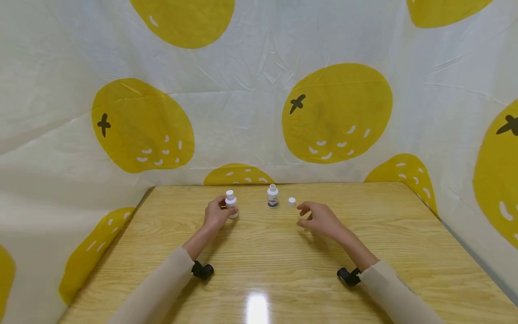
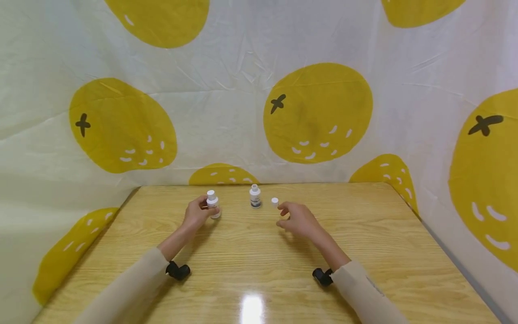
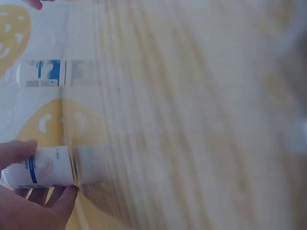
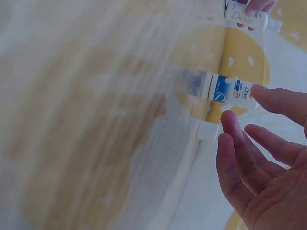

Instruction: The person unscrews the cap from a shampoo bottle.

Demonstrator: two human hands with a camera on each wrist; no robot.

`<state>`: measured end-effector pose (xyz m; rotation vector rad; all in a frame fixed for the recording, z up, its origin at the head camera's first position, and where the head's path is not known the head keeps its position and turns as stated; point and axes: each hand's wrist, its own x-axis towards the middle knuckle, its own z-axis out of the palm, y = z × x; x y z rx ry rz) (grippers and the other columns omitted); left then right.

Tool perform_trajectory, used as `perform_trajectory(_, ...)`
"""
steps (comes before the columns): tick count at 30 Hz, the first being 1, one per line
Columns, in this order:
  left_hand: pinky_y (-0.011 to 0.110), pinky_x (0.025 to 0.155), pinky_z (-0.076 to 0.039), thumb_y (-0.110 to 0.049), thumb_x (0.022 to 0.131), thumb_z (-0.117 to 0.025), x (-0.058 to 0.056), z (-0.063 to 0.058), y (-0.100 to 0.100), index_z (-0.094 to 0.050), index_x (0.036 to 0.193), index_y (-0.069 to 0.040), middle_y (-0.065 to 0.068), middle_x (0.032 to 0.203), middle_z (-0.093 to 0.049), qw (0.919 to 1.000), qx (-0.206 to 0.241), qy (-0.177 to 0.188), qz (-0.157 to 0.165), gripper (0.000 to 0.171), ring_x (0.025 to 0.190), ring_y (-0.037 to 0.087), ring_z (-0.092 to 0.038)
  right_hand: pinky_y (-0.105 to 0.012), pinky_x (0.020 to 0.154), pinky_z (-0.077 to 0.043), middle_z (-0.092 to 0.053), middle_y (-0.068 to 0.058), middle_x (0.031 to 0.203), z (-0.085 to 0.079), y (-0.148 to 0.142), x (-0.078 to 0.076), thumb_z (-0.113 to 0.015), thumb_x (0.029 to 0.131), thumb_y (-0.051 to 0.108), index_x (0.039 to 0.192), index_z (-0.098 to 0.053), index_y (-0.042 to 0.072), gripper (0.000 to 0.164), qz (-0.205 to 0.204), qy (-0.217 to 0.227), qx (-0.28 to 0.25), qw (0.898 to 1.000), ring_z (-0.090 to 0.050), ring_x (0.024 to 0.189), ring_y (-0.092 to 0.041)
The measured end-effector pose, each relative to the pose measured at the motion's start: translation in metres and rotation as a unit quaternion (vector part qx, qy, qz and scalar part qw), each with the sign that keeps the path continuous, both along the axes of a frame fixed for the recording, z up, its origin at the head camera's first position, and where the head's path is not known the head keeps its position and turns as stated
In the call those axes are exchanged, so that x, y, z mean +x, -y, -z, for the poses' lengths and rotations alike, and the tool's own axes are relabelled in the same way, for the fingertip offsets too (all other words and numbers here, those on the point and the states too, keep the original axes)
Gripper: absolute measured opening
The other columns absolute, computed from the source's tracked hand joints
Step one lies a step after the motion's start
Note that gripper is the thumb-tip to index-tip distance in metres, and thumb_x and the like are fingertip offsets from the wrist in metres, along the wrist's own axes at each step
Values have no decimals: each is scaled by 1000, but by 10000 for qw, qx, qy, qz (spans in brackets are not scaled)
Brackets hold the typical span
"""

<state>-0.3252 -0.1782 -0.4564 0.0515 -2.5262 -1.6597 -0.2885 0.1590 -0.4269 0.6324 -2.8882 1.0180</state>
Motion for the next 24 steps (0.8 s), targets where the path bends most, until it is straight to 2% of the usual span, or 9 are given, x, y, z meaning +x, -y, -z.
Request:
perform_trajectory(7, 50, 99, -54, -11, 91, -78, 14, -3, -6, -65, 134, -6, 21, 128, -67, 9995, -180, -55, 252, 46, 116, 37, -67, -32, 68, -57, -73, -19, 111, 1, -4, 17, -77, 93, 14, 130, -64, -4, 44, -85, 46, -78, 9999, -71, 84, -21)
perform_trajectory(14, 40, 88, -58, -12, 89, -80, 32, -5, -17, -68, 132, -8, 17, 122, -69, 9976, -237, -157, 638, 45, 104, 30, -69, -28, 65, -54, -73, -15, 108, 1, -4, 29, -78, 92, 13, 130, -66, -2, 43, 8, 142, -305, 9994, -69, 81, -16)
perform_trajectory(24, 39, 83, -59, -14, 87, -83, 53, -5, -36, -71, 127, -12, 13, 115, -71, 9929, -380, -204, 1107, 42, 96, 24, -69, -25, 66, -55, -74, -14, 108, -5, 0, 37, -78, 92, 15, 129, -67, 0, 41, -167, 66, -509, 9985, -69, 84, -15)
